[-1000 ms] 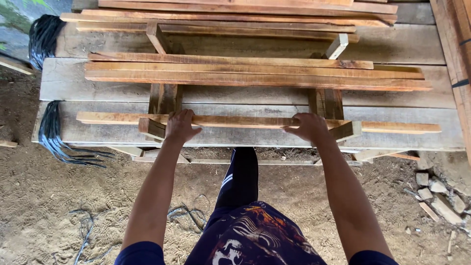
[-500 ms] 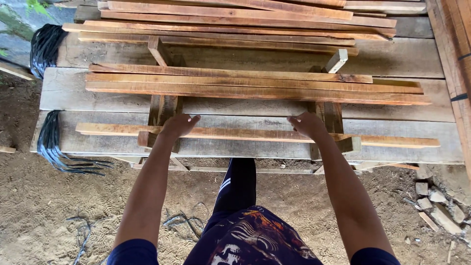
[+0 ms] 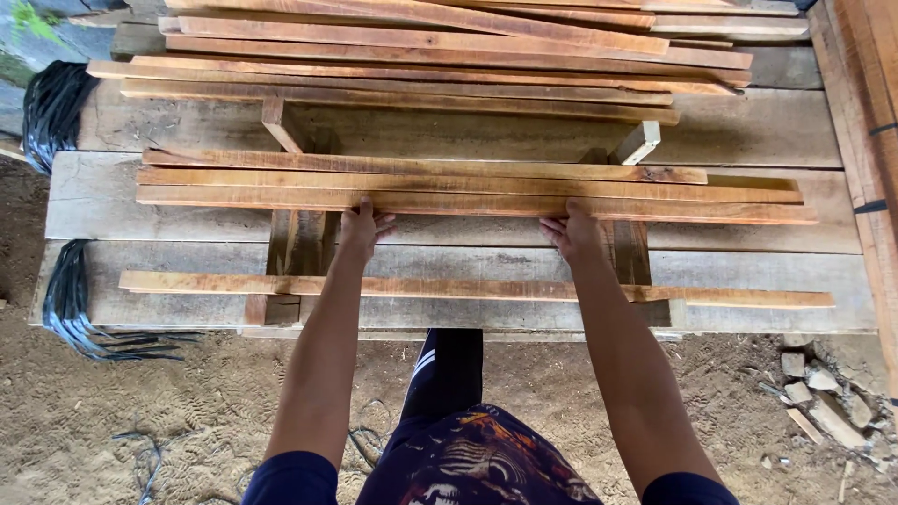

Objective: Bundling multiple wooden slats together and securing them with a black rubber strap.

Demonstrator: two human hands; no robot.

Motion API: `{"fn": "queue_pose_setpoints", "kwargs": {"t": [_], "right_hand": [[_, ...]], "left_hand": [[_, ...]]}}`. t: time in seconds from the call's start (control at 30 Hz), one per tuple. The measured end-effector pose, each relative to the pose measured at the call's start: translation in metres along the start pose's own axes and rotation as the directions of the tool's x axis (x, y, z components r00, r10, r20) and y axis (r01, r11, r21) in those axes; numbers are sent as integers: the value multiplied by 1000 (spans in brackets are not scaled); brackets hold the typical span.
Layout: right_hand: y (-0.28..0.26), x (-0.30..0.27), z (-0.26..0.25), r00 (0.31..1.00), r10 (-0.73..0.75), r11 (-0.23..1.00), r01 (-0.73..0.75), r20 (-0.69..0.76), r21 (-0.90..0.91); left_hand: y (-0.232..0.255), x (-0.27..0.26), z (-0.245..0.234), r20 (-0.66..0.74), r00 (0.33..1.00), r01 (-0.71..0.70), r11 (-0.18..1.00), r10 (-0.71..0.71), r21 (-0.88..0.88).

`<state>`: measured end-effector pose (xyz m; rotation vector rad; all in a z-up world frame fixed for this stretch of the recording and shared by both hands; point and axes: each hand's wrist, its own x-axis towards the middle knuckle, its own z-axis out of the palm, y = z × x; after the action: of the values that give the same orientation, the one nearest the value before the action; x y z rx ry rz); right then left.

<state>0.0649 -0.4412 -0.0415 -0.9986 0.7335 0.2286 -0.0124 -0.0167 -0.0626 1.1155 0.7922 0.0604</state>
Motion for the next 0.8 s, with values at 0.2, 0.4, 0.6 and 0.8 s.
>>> {"fn": "queue_pose_setpoints", "kwargs": {"t": [0.2, 0.4, 0.6, 0.8], "right_hand": [[-2, -5, 2, 1000, 4, 995, -5, 19, 97], [11, -5, -16, 999, 14, 993, -20, 51, 113], [10, -15, -29, 999, 0, 993, 3, 34, -114], [-21, -56, -23, 795, -537, 250, 469, 282, -847]], "left_hand": [[-16, 28, -9, 24, 999, -20, 997, 22, -73], [-27, 9, -20, 18, 999, -26, 999, 27, -32], [-19, -6, -32, -32, 999, 8, 980, -2, 201], [43, -44, -31, 440, 571, -470, -164, 693, 867]]}}
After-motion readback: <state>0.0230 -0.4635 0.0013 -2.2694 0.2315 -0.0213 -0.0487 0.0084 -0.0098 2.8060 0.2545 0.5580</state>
